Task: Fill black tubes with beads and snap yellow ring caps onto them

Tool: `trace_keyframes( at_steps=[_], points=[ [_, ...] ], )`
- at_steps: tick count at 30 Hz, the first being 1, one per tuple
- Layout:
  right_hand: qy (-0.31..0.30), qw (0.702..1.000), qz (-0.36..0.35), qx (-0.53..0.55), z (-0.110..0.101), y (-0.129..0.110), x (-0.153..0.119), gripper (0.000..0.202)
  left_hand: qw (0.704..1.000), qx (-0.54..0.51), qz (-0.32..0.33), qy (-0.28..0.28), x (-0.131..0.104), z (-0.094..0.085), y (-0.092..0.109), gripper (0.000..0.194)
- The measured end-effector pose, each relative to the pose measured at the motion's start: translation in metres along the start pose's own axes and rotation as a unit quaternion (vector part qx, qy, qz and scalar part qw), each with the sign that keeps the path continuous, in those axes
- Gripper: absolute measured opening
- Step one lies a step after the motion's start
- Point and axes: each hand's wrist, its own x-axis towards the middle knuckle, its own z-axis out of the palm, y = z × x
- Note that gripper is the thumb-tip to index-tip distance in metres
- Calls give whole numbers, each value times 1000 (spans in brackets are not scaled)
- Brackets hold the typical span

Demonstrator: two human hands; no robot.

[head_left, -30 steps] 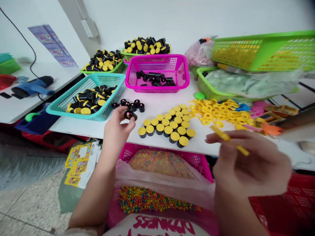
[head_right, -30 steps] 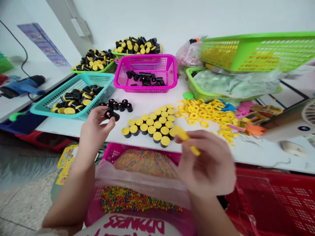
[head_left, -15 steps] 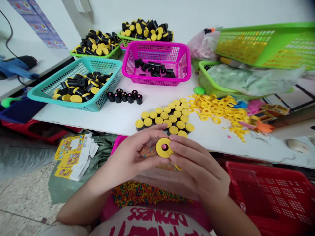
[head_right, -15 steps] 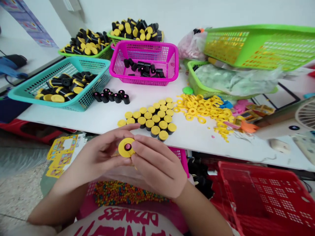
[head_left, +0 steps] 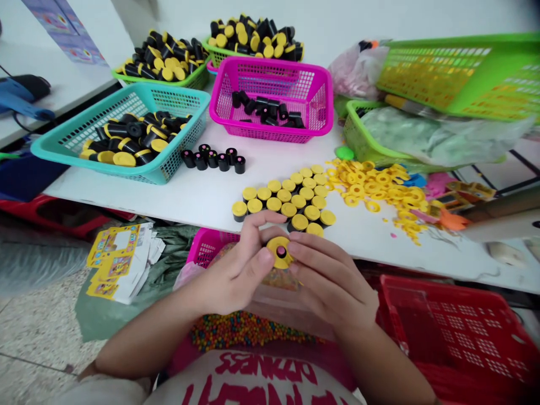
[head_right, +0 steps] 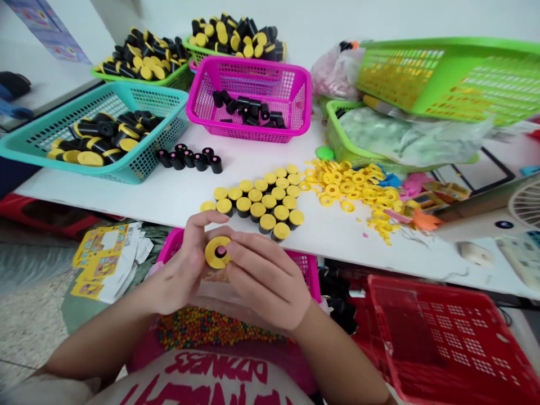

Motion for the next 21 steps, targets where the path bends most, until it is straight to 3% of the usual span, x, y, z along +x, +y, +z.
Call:
trace_keyframes(
  at_steps=[6, 14, 18, 21],
  points=[
    [8, 1000, -6, 12, 2, 2, -5, 22, 996, -63, 9, 66, 4, 13, -11, 33],
    [51, 998, -30, 19, 8, 11, -7, 20, 980, -183, -35, 66, 3, 24, -8, 25],
    [32, 998, 17, 46, 16, 11, -4, 34, 940, -326, -82, 62, 6, 28, -4, 25],
    [31, 996, 47, 66, 21, 7, -6, 44, 888, -424, -139, 108, 12, 34, 1, 32]
  ],
)
